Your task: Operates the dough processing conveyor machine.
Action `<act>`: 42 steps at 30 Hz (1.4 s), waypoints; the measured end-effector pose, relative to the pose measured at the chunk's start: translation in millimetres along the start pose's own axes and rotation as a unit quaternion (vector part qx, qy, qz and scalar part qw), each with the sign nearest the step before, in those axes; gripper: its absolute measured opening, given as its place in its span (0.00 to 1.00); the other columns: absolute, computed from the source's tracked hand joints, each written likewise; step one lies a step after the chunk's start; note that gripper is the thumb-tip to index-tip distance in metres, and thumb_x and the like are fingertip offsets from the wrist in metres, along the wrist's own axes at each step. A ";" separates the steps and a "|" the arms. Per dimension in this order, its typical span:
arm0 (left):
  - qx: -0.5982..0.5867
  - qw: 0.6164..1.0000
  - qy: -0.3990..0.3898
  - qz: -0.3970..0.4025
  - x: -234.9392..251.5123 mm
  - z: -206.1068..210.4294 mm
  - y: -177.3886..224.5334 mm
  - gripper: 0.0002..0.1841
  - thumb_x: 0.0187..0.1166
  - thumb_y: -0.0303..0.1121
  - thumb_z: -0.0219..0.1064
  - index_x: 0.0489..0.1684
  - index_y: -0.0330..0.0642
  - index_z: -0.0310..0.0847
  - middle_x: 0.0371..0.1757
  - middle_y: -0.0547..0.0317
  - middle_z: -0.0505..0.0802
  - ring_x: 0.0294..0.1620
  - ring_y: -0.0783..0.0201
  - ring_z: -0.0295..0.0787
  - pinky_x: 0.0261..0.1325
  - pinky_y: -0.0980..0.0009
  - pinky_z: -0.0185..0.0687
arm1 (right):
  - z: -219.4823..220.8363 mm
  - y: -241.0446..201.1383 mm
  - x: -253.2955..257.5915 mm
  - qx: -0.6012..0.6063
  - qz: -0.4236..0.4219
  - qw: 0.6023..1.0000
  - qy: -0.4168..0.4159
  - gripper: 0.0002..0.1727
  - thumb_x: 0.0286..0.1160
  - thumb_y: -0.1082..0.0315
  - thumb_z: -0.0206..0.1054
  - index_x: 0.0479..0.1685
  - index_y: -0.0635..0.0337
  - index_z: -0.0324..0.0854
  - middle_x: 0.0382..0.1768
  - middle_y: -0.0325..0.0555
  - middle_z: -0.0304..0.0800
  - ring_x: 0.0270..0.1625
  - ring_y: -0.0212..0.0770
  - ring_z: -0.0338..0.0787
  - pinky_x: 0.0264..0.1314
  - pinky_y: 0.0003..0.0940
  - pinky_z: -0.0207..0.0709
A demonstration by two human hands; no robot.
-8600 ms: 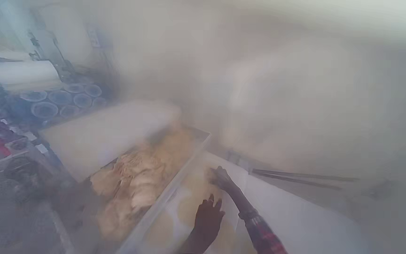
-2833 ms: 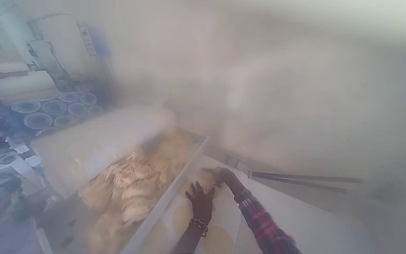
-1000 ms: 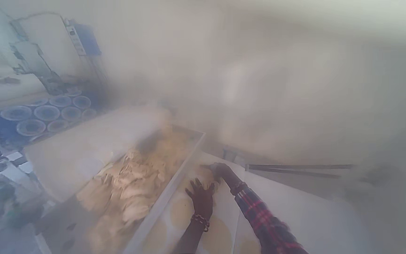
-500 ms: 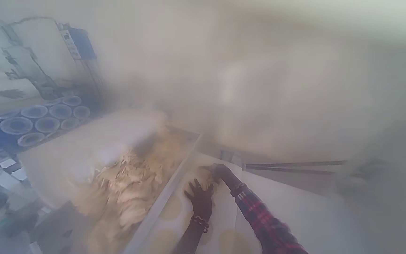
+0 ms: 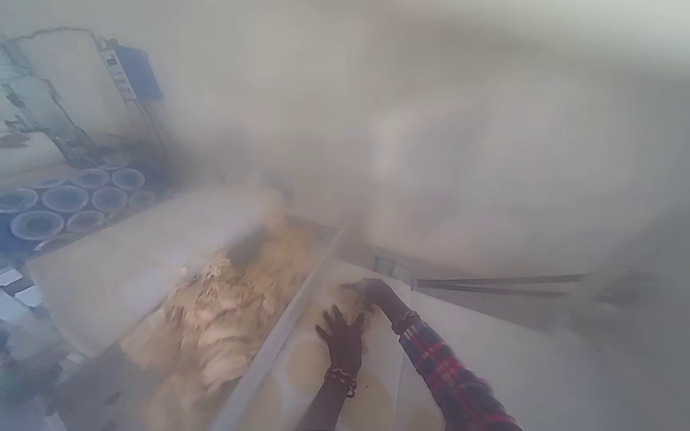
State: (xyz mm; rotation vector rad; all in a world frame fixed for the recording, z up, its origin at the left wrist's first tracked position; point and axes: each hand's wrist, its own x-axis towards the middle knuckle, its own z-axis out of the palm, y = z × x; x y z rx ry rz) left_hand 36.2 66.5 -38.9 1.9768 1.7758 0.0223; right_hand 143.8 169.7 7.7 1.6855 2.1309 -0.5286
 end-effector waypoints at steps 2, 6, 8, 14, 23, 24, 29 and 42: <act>0.000 1.000 -0.001 0.004 -0.1 0.2 1.5 0.24 0.94 0.45 0.51 0.87 0.77 0.67 0.95 0.34 0.51 0.94 0.24 0.32 0.82 0.17 0.31 | 1.9 4.0 0.8 0.000 -0.002 1.000 0.002 0.47 0.67 0.75 0.72 0.91 0.35 0.62 0.75 0.63 0.80 0.76 0.66 0.79 0.70 0.70 0.71; -0.002 1.000 -0.003 0.010 0.0 1.8 3.4 0.24 0.94 0.45 0.51 0.88 0.75 0.66 0.95 0.33 0.50 0.94 0.24 0.32 0.82 0.17 0.32 | 0.9 3.2 -4.9 0.003 0.010 1.000 0.005 0.44 0.69 0.75 0.71 0.90 0.37 0.64 0.75 0.63 0.80 0.75 0.66 0.80 0.70 0.69 0.71; 0.000 1.000 -0.002 0.010 -1.2 1.5 4.1 0.24 0.94 0.44 0.51 0.88 0.76 0.66 0.95 0.33 0.51 0.94 0.24 0.33 0.82 0.17 0.32 | 1.4 2.7 -6.0 -0.001 0.013 1.000 0.006 0.41 0.71 0.73 0.70 0.89 0.40 0.66 0.75 0.63 0.80 0.76 0.66 0.79 0.71 0.68 0.70; 0.003 1.000 -0.003 0.015 -1.6 0.5 4.5 0.24 0.94 0.44 0.51 0.87 0.76 0.67 0.95 0.35 0.52 0.94 0.25 0.32 0.82 0.16 0.29 | 1.6 3.9 -5.0 -0.005 0.009 1.000 0.009 0.45 0.68 0.75 0.71 0.90 0.38 0.64 0.75 0.63 0.80 0.75 0.66 0.80 0.69 0.69 0.71; 0.008 1.000 -0.003 0.009 1.4 1.6 1.6 0.24 0.94 0.45 0.49 0.88 0.80 0.65 0.96 0.37 0.50 0.94 0.25 0.29 0.81 0.16 0.29 | 1.1 4.6 4.8 -0.009 -0.002 1.000 -0.007 0.51 0.66 0.75 0.74 0.93 0.30 0.58 0.75 0.64 0.79 0.75 0.68 0.79 0.69 0.71 0.71; 0.009 1.000 -0.003 0.009 1.5 1.8 1.3 0.24 0.94 0.45 0.49 0.88 0.80 0.65 0.96 0.36 0.50 0.94 0.24 0.29 0.81 0.15 0.30 | 0.9 3.1 3.2 -0.014 0.001 1.000 -0.006 0.50 0.66 0.75 0.74 0.93 0.31 0.59 0.76 0.64 0.79 0.76 0.67 0.79 0.70 0.70 0.71; 0.003 1.000 0.000 0.010 -0.4 0.8 -0.2 0.24 0.94 0.44 0.50 0.87 0.80 0.66 0.96 0.37 0.50 0.94 0.24 0.30 0.81 0.15 0.29 | -0.6 -1.5 0.3 -0.017 0.011 1.000 -0.008 0.42 0.68 0.74 0.72 0.89 0.43 0.67 0.75 0.64 0.79 0.76 0.66 0.79 0.69 0.70 0.71; -0.006 1.000 -0.004 0.015 -0.6 1.0 2.0 0.24 0.94 0.44 0.50 0.87 0.78 0.66 0.96 0.39 0.51 0.95 0.25 0.30 0.81 0.16 0.28 | -0.5 0.9 -3.4 -0.018 0.014 1.000 -0.005 0.44 0.68 0.74 0.72 0.90 0.40 0.64 0.75 0.64 0.79 0.76 0.67 0.79 0.69 0.69 0.71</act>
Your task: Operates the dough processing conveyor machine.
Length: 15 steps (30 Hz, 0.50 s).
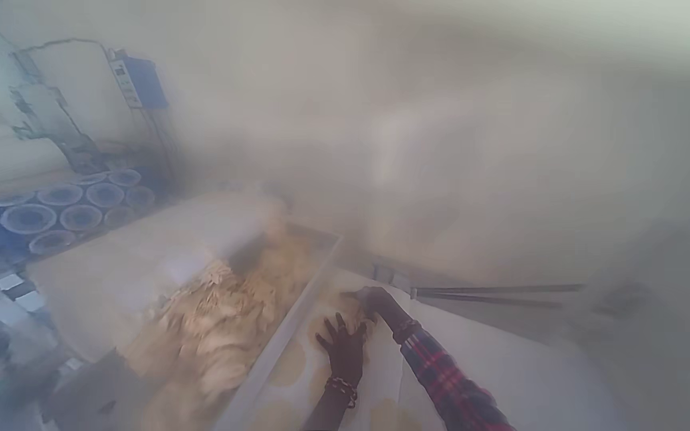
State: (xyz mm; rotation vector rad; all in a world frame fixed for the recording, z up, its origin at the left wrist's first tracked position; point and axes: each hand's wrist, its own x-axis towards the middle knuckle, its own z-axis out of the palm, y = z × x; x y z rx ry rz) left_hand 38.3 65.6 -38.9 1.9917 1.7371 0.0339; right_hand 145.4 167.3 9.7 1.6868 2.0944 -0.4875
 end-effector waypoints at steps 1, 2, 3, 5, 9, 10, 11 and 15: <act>0.001 1.000 0.000 0.000 -0.1 0.2 0.5 0.24 0.94 0.44 0.50 0.87 0.78 0.66 0.96 0.38 0.50 0.95 0.26 0.30 0.81 0.16 0.28 | 0.5 0.8 0.4 0.000 -0.001 1.000 0.000 0.45 0.68 0.73 0.73 0.91 0.39 0.64 0.75 0.64 0.79 0.76 0.67 0.79 0.69 0.69 0.71; 0.002 1.000 0.000 0.001 -0.2 0.3 0.9 0.24 0.94 0.44 0.50 0.87 0.78 0.66 0.96 0.38 0.50 0.95 0.26 0.30 0.81 0.16 0.28 | 1.1 2.2 1.4 0.001 -0.002 1.000 -0.001 0.46 0.68 0.74 0.73 0.91 0.36 0.62 0.75 0.64 0.79 0.75 0.67 0.79 0.68 0.69 0.71; 0.005 1.000 -0.001 0.001 -0.4 0.1 1.5 0.24 0.94 0.44 0.50 0.87 0.79 0.66 0.96 0.38 0.50 0.95 0.26 0.30 0.81 0.16 0.29 | 2.5 4.3 3.9 0.003 -0.005 1.000 0.000 0.48 0.67 0.74 0.73 0.92 0.34 0.61 0.75 0.64 0.79 0.75 0.67 0.80 0.68 0.70 0.72; 0.012 1.000 -0.005 0.004 -0.5 -0.6 1.7 0.24 0.95 0.44 0.49 0.88 0.79 0.65 0.96 0.38 0.50 0.94 0.25 0.30 0.81 0.16 0.29 | 4.2 7.9 8.6 0.004 -0.008 1.000 -0.002 0.49 0.65 0.74 0.74 0.92 0.34 0.61 0.74 0.64 0.80 0.74 0.67 0.80 0.67 0.70 0.72; 0.014 1.000 -0.005 0.003 1.5 -1.5 -0.3 0.24 0.95 0.44 0.48 0.88 0.79 0.64 0.96 0.38 0.50 0.94 0.25 0.30 0.80 0.15 0.30 | 2.1 6.3 8.4 0.007 -0.005 1.000 -0.005 0.47 0.66 0.74 0.74 0.92 0.39 0.62 0.74 0.65 0.79 0.75 0.67 0.80 0.68 0.70 0.72; 0.012 1.000 -0.006 0.002 1.2 -2.1 -0.3 0.24 0.95 0.45 0.48 0.88 0.79 0.64 0.96 0.39 0.49 0.94 0.25 0.30 0.81 0.15 0.29 | 1.0 5.2 6.7 0.006 -0.005 1.000 -0.006 0.48 0.67 0.74 0.73 0.92 0.37 0.60 0.75 0.64 0.80 0.75 0.67 0.80 0.68 0.70 0.72; 0.013 1.000 -0.006 0.000 1.0 -2.6 0.0 0.24 0.95 0.45 0.48 0.88 0.78 0.65 0.96 0.39 0.49 0.95 0.25 0.30 0.81 0.16 0.29 | 0.5 4.5 4.7 0.008 -0.008 1.000 -0.002 0.47 0.68 0.75 0.72 0.92 0.36 0.60 0.74 0.64 0.80 0.75 0.67 0.80 0.69 0.70 0.71; 0.015 1.000 0.001 -0.001 1.2 -1.7 -1.6 0.24 0.94 0.45 0.49 0.88 0.78 0.66 0.96 0.39 0.50 0.94 0.25 0.31 0.81 0.16 0.29 | 0.7 2.1 3.8 0.007 -0.018 1.000 0.008 0.49 0.67 0.76 0.71 0.93 0.31 0.59 0.73 0.64 0.81 0.74 0.67 0.80 0.68 0.70 0.71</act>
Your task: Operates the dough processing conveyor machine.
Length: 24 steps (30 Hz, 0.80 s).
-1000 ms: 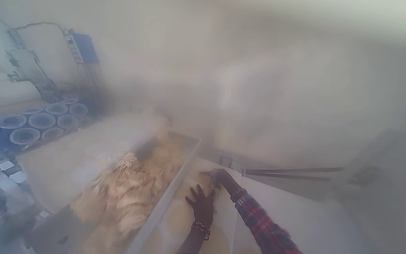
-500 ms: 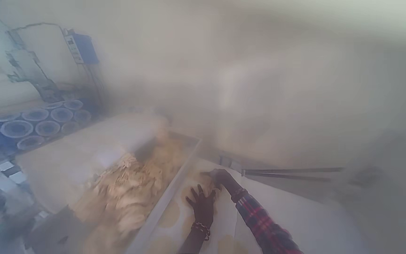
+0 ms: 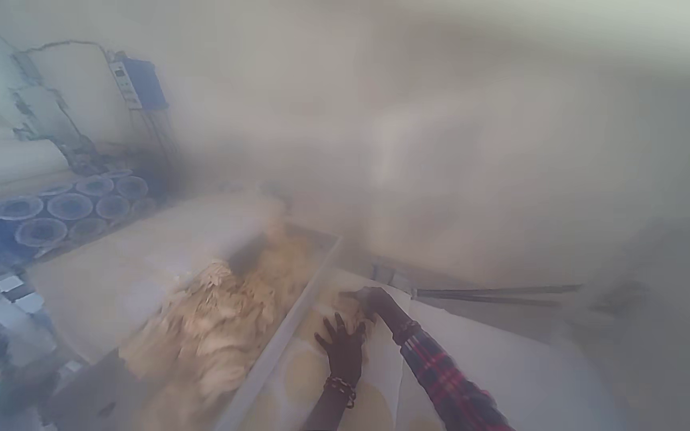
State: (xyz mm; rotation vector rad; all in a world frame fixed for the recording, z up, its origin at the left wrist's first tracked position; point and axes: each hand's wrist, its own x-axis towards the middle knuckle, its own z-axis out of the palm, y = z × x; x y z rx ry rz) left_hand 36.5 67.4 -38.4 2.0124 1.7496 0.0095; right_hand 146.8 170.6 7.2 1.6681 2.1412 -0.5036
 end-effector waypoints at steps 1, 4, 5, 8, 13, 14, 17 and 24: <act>0.000 1.000 0.000 0.000 0.1 0.2 -0.6 0.24 0.94 0.45 0.49 0.88 0.78 0.66 0.96 0.39 0.50 0.94 0.25 0.31 0.81 0.16 0.30 | 0.0 -0.4 0.5 -0.002 0.001 1.000 -0.001 0.49 0.67 0.76 0.71 0.93 0.31 0.59 0.74 0.63 0.81 0.74 0.67 0.80 0.69 0.69 0.71; 0.000 1.000 0.001 0.000 1.4 -0.1 -1.9 0.24 0.94 0.45 0.49 0.88 0.78 0.66 0.96 0.39 0.51 0.94 0.25 0.30 0.80 0.15 0.30 | 0.0 -0.9 3.6 -0.004 0.002 1.000 -0.002 0.49 0.67 0.76 0.72 0.93 0.32 0.59 0.74 0.64 0.81 0.74 0.67 0.80 0.68 0.69 0.71; 0.000 1.000 0.002 -0.001 1.8 -0.3 -2.2 0.24 0.94 0.45 0.50 0.88 0.78 0.66 0.96 0.39 0.51 0.94 0.25 0.30 0.80 0.15 0.30 | -0.1 -1.5 3.7 -0.006 0.001 1.000 -0.001 0.49 0.66 0.76 0.72 0.93 0.33 0.59 0.74 0.64 0.81 0.74 0.67 0.80 0.68 0.69 0.72; 0.000 1.000 0.003 0.002 2.2 -0.3 -3.1 0.24 0.94 0.44 0.50 0.87 0.78 0.66 0.96 0.39 0.52 0.94 0.25 0.31 0.81 0.15 0.30 | 0.3 -2.8 2.6 -0.007 -0.001 1.000 0.004 0.50 0.66 0.76 0.71 0.93 0.30 0.58 0.74 0.64 0.81 0.74 0.67 0.80 0.68 0.69 0.71; -0.005 1.000 0.002 0.006 2.4 0.8 -0.8 0.23 0.94 0.45 0.50 0.87 0.78 0.67 0.96 0.39 0.52 0.94 0.25 0.30 0.81 0.15 0.27 | 0.9 -1.1 -1.1 -0.012 0.002 1.000 0.008 0.49 0.68 0.76 0.69 0.93 0.31 0.57 0.73 0.63 0.82 0.73 0.66 0.81 0.67 0.69 0.72; -0.006 1.000 0.000 0.006 2.3 0.6 0.1 0.24 0.94 0.44 0.50 0.87 0.78 0.67 0.96 0.39 0.52 0.94 0.25 0.31 0.81 0.15 0.27 | 0.6 -0.5 -1.9 -0.011 0.002 1.000 0.006 0.50 0.68 0.77 0.69 0.94 0.31 0.57 0.73 0.63 0.81 0.74 0.66 0.80 0.68 0.69 0.71; -0.003 1.000 -0.002 0.008 2.6 0.8 0.7 0.24 0.94 0.44 0.49 0.88 0.79 0.66 0.96 0.39 0.51 0.94 0.25 0.30 0.80 0.15 0.28 | -0.5 1.1 -4.4 -0.009 0.001 1.000 0.005 0.50 0.68 0.76 0.70 0.94 0.30 0.56 0.73 0.64 0.81 0.74 0.67 0.81 0.68 0.69 0.71; 0.000 1.000 0.001 0.008 2.2 -0.7 -1.7 0.24 0.94 0.44 0.50 0.88 0.78 0.66 0.96 0.38 0.51 0.94 0.23 0.30 0.80 0.14 0.28 | -2.4 -5.7 -5.5 -0.021 0.007 1.000 0.002 0.46 0.70 0.74 0.71 0.93 0.37 0.60 0.73 0.65 0.81 0.75 0.67 0.80 0.70 0.68 0.71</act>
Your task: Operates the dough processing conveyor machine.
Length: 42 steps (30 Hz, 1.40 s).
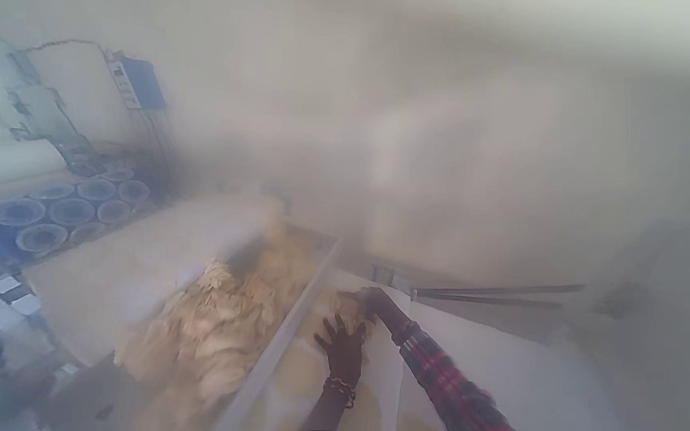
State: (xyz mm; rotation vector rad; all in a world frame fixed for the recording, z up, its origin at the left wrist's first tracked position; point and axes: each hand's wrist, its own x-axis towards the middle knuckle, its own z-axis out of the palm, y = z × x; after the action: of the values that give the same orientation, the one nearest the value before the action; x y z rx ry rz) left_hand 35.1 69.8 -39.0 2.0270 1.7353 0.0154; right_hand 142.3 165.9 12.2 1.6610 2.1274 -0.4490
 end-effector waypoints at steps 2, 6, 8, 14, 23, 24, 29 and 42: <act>0.007 1.000 -0.004 -0.003 -0.9 -1.0 0.0 0.24 0.94 0.45 0.49 0.88 0.79 0.65 0.96 0.39 0.51 0.94 0.24 0.30 0.79 0.14 0.28 | -0.3 -2.3 0.6 -0.007 0.002 1.000 -0.004 0.47 0.70 0.74 0.70 0.93 0.36 0.58 0.73 0.65 0.80 0.75 0.67 0.80 0.70 0.67 0.71; 0.001 1.000 -0.004 -0.001 -0.4 0.7 0.9 0.24 0.94 0.46 0.49 0.88 0.79 0.65 0.96 0.40 0.52 0.94 0.23 0.29 0.79 0.13 0.28 | 0.2 -1.8 0.5 -0.010 0.006 1.000 0.002 0.46 0.70 0.75 0.70 0.92 0.35 0.60 0.73 0.64 0.81 0.75 0.67 0.80 0.69 0.67 0.72; -0.001 1.000 -0.004 0.002 -0.5 2.2 2.2 0.24 0.94 0.45 0.49 0.88 0.79 0.65 0.96 0.40 0.51 0.94 0.23 0.29 0.78 0.13 0.27 | 2.5 1.7 1.1 -0.008 0.007 1.000 0.002 0.47 0.70 0.74 0.71 0.93 0.35 0.59 0.73 0.65 0.81 0.75 0.67 0.80 0.69 0.68 0.71; 0.006 1.000 -0.003 0.004 -0.6 2.3 3.2 0.23 0.94 0.46 0.49 0.87 0.80 0.65 0.96 0.40 0.52 0.94 0.24 0.30 0.79 0.14 0.28 | 6.0 8.5 2.3 -0.003 0.001 1.000 0.011 0.43 0.70 0.73 0.72 0.91 0.44 0.63 0.71 0.67 0.82 0.73 0.68 0.80 0.69 0.68 0.71; -0.005 1.000 -0.003 0.012 -1.6 1.8 -1.4 0.24 0.94 0.46 0.49 0.88 0.78 0.66 0.96 0.40 0.52 0.95 0.26 0.31 0.79 0.14 0.27 | 2.8 -3.4 -4.2 -0.026 0.003 1.000 0.004 0.32 0.72 0.74 0.68 0.82 0.57 0.73 0.70 0.66 0.82 0.74 0.66 0.80 0.68 0.65 0.72; -0.007 1.000 -0.005 0.010 -1.9 1.2 -1.0 0.24 0.94 0.45 0.50 0.88 0.78 0.66 0.96 0.41 0.52 0.95 0.26 0.31 0.79 0.14 0.27 | 2.7 -4.1 -4.5 -0.026 0.005 1.000 0.003 0.32 0.72 0.74 0.68 0.81 0.58 0.74 0.71 0.66 0.82 0.74 0.66 0.80 0.69 0.65 0.72; -0.002 1.000 -0.011 0.011 -3.3 -0.6 3.0 0.25 0.94 0.41 0.50 0.89 0.76 0.65 0.96 0.41 0.53 0.95 0.27 0.32 0.80 0.15 0.28 | 5.9 2.3 1.5 -0.012 -0.003 1.000 0.002 0.43 0.69 0.74 0.71 0.91 0.41 0.64 0.73 0.66 0.81 0.74 0.68 0.80 0.68 0.68 0.71; -0.033 0.998 0.032 -0.041 -12.7 -0.5 26.9 0.34 0.87 0.39 0.64 0.90 0.35 0.57 0.84 0.28 0.70 0.88 0.32 0.60 0.84 0.34 0.58 | 16.6 32.0 -7.6 0.016 0.013 1.000 -0.017 0.46 0.66 0.69 0.77 0.90 0.35 0.63 0.72 0.66 0.81 0.72 0.69 0.81 0.66 0.72 0.73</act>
State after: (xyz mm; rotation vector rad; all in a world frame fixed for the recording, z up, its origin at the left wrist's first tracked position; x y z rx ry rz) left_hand 57.5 55.6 -25.4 1.9270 1.8317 0.1102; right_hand 176.9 159.1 1.5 1.6833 2.0818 -0.5023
